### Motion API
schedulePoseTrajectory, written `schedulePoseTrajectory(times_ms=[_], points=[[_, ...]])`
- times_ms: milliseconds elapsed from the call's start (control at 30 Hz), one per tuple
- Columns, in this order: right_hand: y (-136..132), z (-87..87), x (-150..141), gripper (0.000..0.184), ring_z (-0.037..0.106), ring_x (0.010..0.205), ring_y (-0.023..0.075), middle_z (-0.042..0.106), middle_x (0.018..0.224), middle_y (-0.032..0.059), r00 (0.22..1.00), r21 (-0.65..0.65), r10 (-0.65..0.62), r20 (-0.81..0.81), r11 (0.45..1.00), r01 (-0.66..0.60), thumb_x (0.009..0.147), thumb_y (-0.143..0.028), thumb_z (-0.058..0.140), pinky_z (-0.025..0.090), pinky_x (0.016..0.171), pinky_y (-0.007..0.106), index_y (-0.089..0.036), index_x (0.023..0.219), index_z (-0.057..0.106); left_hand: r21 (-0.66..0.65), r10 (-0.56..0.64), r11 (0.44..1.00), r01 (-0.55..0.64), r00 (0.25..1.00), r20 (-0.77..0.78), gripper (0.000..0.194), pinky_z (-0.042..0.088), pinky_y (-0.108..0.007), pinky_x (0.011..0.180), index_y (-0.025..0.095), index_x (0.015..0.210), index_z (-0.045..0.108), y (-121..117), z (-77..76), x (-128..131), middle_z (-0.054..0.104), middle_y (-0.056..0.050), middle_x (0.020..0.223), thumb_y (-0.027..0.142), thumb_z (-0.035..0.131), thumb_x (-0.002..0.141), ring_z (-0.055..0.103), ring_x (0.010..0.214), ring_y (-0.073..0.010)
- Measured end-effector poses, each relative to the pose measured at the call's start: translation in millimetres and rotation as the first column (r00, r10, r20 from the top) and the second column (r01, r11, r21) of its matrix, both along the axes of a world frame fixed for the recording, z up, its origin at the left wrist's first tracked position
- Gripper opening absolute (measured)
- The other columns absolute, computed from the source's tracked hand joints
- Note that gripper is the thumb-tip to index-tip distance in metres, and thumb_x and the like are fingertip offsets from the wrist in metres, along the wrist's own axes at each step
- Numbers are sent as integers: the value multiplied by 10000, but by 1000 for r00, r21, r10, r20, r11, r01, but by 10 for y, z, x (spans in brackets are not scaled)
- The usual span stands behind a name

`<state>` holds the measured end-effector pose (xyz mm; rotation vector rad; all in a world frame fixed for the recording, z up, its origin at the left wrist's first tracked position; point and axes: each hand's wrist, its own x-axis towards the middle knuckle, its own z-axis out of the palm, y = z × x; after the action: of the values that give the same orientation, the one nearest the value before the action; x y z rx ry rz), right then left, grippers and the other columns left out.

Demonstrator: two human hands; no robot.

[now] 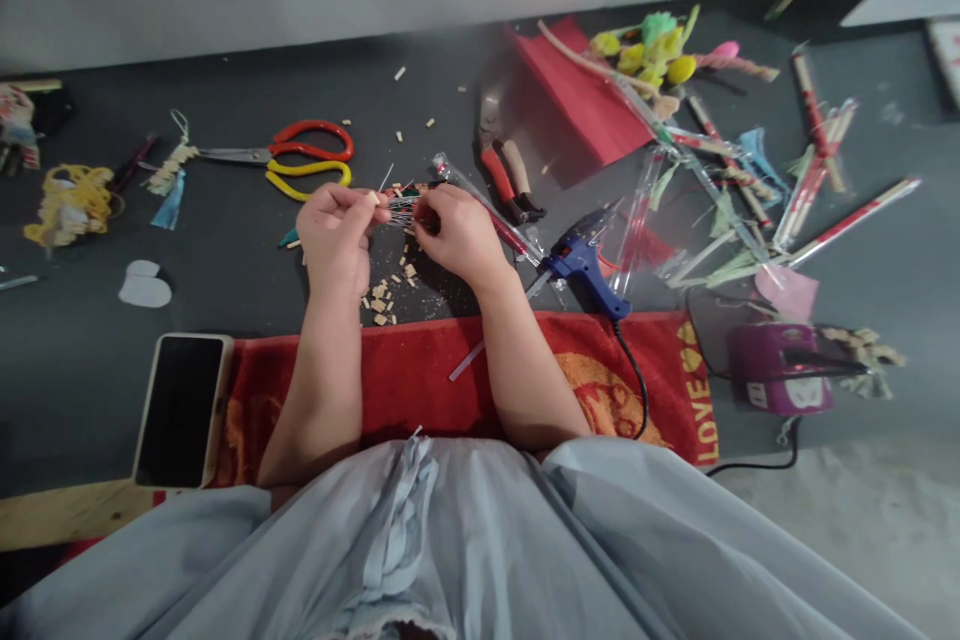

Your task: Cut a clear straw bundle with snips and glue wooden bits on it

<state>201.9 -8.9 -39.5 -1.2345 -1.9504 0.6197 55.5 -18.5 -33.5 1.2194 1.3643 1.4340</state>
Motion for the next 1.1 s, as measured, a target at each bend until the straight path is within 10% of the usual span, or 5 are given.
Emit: schedulePoseTrajectory(times_ms=[300,1100], points=[[-81,165,-78,165,556,725,136,621,821,24,938,37,-40,-344,998,56,866,-362,558,496,722,328,-216,890,631,-17,-64,998,64,998,12,285,593,-257,714,239,960,646,-13,9,-6,720,-21,881,450,659,769,698,788,-120],[-97,233,-85,245,560,756,145,605,783,18,922,28,7,-387,1000,4,851,-455,554,506,731,350,-226,796,618,18,-134,991,133,991,16,195,601,-334,817,284,875,708,-63,32,-3,735,-4,930,423,693,740,700,899,-148]])
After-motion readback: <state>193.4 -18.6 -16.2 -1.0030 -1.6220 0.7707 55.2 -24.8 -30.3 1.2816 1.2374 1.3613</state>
